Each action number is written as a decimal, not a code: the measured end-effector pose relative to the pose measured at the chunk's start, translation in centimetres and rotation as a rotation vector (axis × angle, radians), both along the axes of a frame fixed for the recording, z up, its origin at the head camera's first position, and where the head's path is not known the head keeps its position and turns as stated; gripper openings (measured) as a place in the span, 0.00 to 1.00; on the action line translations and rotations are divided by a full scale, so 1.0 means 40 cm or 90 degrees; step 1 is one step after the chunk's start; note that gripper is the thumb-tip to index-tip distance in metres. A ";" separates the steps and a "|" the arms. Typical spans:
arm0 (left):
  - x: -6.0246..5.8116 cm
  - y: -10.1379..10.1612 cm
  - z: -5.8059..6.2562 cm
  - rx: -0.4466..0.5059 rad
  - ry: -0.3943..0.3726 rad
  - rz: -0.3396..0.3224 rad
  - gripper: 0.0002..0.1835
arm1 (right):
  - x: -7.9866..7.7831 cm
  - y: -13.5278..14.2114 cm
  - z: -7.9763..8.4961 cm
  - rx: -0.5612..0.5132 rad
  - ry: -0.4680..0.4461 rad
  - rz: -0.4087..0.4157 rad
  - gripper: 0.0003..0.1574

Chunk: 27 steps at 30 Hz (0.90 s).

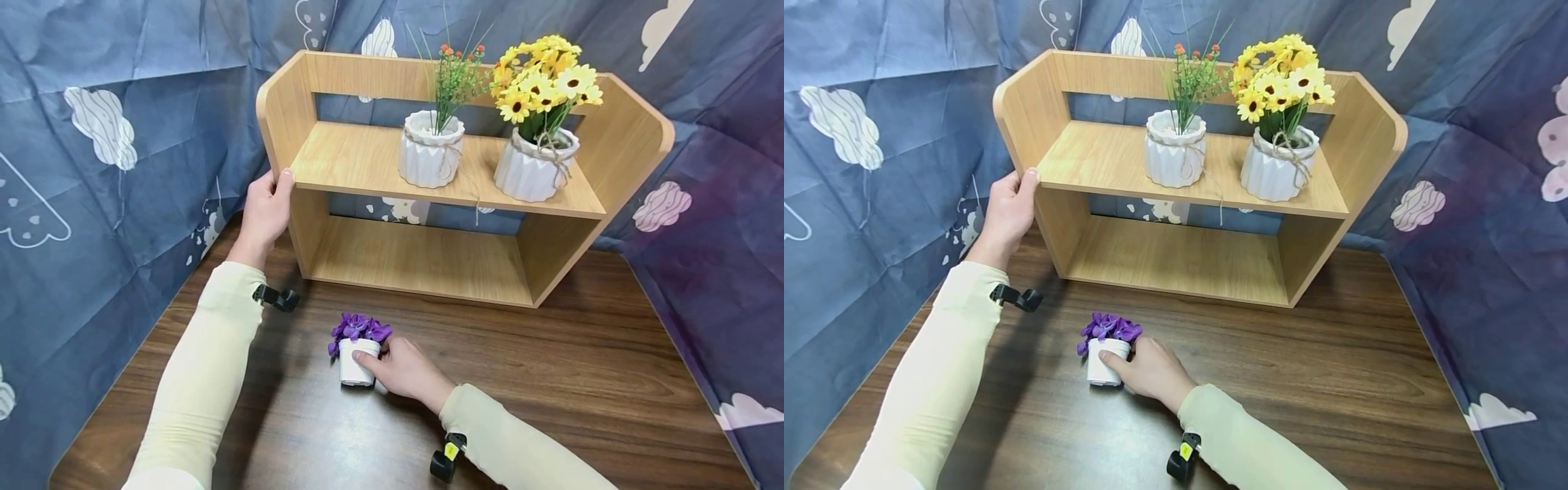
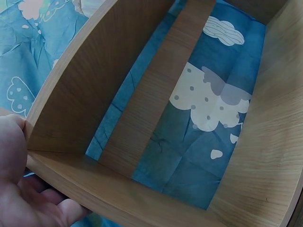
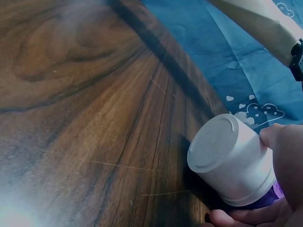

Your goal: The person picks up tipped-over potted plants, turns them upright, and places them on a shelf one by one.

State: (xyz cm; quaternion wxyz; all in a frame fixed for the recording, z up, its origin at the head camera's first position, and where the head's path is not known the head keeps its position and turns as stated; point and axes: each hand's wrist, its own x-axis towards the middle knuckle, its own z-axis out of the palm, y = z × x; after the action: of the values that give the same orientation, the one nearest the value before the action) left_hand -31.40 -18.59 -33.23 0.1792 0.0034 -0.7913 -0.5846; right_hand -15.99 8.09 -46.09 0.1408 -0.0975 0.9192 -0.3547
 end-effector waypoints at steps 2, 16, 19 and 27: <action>0.000 0.001 -0.001 0.001 0.001 -0.001 0.28 | -0.004 -0.004 -0.005 0.004 -0.002 0.001 0.33; -0.004 -0.002 -0.002 0.006 0.011 -0.005 0.26 | 0.000 -0.013 0.011 -0.072 -0.044 -0.009 0.29; -0.004 -0.001 0.000 0.009 0.010 -0.004 0.27 | 0.001 -0.012 0.014 -0.092 -0.011 0.000 0.27; -0.002 0.000 0.000 0.003 0.002 -0.001 0.27 | 0.003 -0.005 0.001 -0.137 0.058 0.038 0.26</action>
State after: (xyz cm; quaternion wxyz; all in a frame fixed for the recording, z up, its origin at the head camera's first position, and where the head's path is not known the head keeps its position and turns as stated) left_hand -31.47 -18.59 -33.24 0.1803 0.0021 -0.7893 -0.5869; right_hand -15.87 7.89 -46.06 0.0983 -0.1553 0.8780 -0.4419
